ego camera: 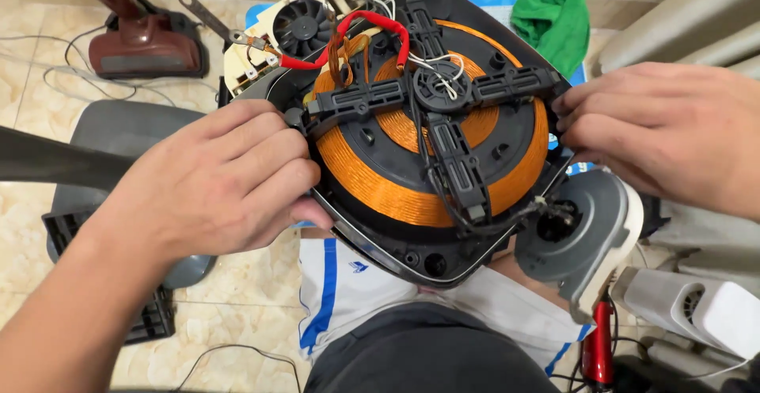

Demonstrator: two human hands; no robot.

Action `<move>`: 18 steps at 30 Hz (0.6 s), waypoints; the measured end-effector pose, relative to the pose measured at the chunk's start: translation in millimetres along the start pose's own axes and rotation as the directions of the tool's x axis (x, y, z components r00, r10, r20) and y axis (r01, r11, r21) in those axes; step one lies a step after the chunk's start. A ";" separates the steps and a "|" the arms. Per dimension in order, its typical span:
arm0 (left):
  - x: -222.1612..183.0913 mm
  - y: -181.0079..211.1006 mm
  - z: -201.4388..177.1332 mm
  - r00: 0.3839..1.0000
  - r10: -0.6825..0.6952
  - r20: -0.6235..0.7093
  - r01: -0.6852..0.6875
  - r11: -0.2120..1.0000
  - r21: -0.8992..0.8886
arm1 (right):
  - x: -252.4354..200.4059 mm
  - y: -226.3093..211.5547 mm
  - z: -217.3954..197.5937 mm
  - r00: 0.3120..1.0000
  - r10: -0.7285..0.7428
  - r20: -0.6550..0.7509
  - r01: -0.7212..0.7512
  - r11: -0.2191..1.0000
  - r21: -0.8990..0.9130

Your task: Connecting electrical wires and reassembling the internal components of a rice cooker.

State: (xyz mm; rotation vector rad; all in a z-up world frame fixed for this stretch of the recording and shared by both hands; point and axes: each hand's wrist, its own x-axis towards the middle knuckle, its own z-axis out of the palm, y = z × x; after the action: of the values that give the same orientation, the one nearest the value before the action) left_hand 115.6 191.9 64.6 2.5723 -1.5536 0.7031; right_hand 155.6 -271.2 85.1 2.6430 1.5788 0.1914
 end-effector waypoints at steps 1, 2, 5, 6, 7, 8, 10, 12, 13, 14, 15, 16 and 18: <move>1.4 -1.7 2.7 0.999 -0.011 -0.034 0.009 0.998 -0.061 | -1.3 3.7 1.4 1.000 0.011 -0.017 -0.011 1.000 0.005; 2.9 -3.4 5.2 0.997 -0.024 -0.068 0.016 0.992 -0.122 | -2.6 7.6 2.6 0.999 0.022 -0.035 -0.022 1.000 0.011; 5.5 -5.2 10.7 0.994 -0.011 -0.112 0.004 0.998 -0.064 | -4.4 13.1 -2.6 0.997 0.075 0.002 -0.075 0.997 0.002; 3.9 -4.8 16.1 0.993 -0.005 -0.116 -0.001 0.998 -0.060 | -4.1 16.5 -3.5 0.997 0.079 -0.002 -0.079 0.997 -0.004; 1.7 -4.5 21.1 0.994 -0.008 -0.112 0.011 0.999 0.031 | -3.5 19.1 -3.9 0.996 0.085 0.003 -0.085 0.996 -0.007; -0.4 -4.3 26.1 0.994 -0.010 -0.109 0.024 0.992 0.122 | -3.2 21.7 -4.3 0.996 0.091 0.007 -0.091 0.996 -0.010; 4.9 -1.7 35.7 0.983 0.007 -0.183 0.015 0.992 0.123 | -0.4 26.1 -2.8 0.996 0.087 0.008 -0.086 0.996 -0.036; 9.7 -0.6 44.7 0.966 0.026 -0.257 0.007 0.992 0.125 | 2.5 28.3 -2.9 0.997 0.083 0.011 -0.082 0.995 -0.063; 11.9 -0.2 48.2 0.953 0.016 -0.303 0.020 0.993 0.114 | 3.5 27.6 -3.9 0.995 0.103 0.001 -0.102 0.989 -0.106; 14.1 0.1 52.0 0.938 0.006 -0.348 0.032 0.994 0.103 | 4.6 27.1 -4.6 0.992 0.123 -0.009 -0.122 0.981 -0.150; 15.8 1.9 55.4 0.938 0.011 -0.347 0.026 0.995 0.101 | 5.5 27.3 -5.3 0.992 0.128 -0.010 -0.128 0.981 -0.149; 17.6 3.7 59.2 0.928 -0.003 -0.372 0.043 0.994 0.099 | 6.2 27.7 -5.6 0.987 0.158 -0.018 -0.158 0.968 -0.194; 20.0 10.4 65.2 0.919 -0.007 -0.393 0.047 0.995 0.092 | 3.7 30.8 0.6 0.980 0.199 -0.029 -0.200 0.951 -0.236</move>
State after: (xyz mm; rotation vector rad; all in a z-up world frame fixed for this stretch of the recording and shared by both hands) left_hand 137.5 152.4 12.6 2.3137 -1.3794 1.2324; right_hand 184.4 -282.6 88.2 2.6077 1.2007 0.3716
